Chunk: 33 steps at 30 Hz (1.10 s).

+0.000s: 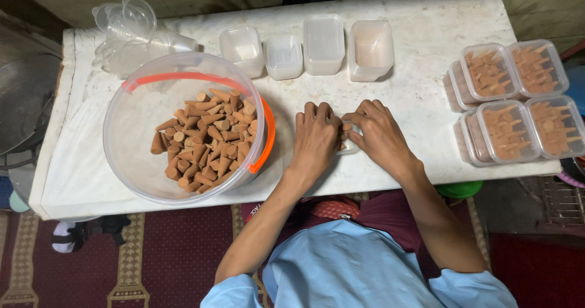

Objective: The person transfers small, cone-shaped snacks from a large clear bucket into a small rectangular plastic container. They pick up the snacks by hand and arrange them neatly in rows within the container. The person continues this process until the small container is full, then places a lid on it.

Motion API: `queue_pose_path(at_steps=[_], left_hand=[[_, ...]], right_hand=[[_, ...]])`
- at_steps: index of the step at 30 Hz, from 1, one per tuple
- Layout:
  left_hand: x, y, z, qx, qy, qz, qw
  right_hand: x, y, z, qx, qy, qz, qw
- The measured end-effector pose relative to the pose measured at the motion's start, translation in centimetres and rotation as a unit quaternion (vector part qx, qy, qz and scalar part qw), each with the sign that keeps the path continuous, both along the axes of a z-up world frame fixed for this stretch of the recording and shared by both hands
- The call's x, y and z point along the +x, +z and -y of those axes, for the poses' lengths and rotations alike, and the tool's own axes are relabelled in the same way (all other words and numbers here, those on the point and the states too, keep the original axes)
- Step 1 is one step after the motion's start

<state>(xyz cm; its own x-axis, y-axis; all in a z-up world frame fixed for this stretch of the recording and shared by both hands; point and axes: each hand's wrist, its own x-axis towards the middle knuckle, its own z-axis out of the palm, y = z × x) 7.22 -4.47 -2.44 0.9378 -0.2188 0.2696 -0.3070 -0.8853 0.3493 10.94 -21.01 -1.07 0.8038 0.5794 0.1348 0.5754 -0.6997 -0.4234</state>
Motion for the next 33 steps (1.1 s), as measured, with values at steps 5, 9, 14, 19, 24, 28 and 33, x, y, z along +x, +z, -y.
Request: queue_pose_path(at_steps=[5, 9, 14, 19, 24, 28, 33], left_hand=[[-1.0, 0.9, -0.5, -0.007, 0.005, 0.008, 1.0], [-1.1, 0.8, -0.5, -0.013, 0.018, 0.049, 0.999], [-1.5, 0.7, -0.9, -0.013, 0.001, 0.013, 1.0], [-1.9, 1.0, -1.5, -0.022, 0.002, 0.005, 1.0], [-1.5, 0.0, -1.7, -0.024, -0.011, -0.001, 1.0], [-1.3, -0.4, -1.6, -0.024, -0.011, 0.001, 1.0], [-1.7, -0.1, -1.5, -0.045, -0.005, 0.003, 0.999]], right_hand=[[-0.6, -0.1, 1.1, 0.006, -0.005, 0.011, 1.0], [-1.6, 0.5, 1.1, -0.013, -0.001, 0.03, 0.999], [-1.4, 0.6, 0.7, -0.005, 0.026, 0.051, 0.998], [-1.1, -0.5, 0.2, 0.003, 0.044, 0.076, 0.996], [-1.3, 0.1, -0.2, 0.062, 0.036, 0.049, 0.996], [-1.2, -0.4, -0.1, 0.071, 0.027, 0.05, 0.996], [-1.2, -0.7, -0.1, 0.058, 0.025, 0.054, 0.997]])
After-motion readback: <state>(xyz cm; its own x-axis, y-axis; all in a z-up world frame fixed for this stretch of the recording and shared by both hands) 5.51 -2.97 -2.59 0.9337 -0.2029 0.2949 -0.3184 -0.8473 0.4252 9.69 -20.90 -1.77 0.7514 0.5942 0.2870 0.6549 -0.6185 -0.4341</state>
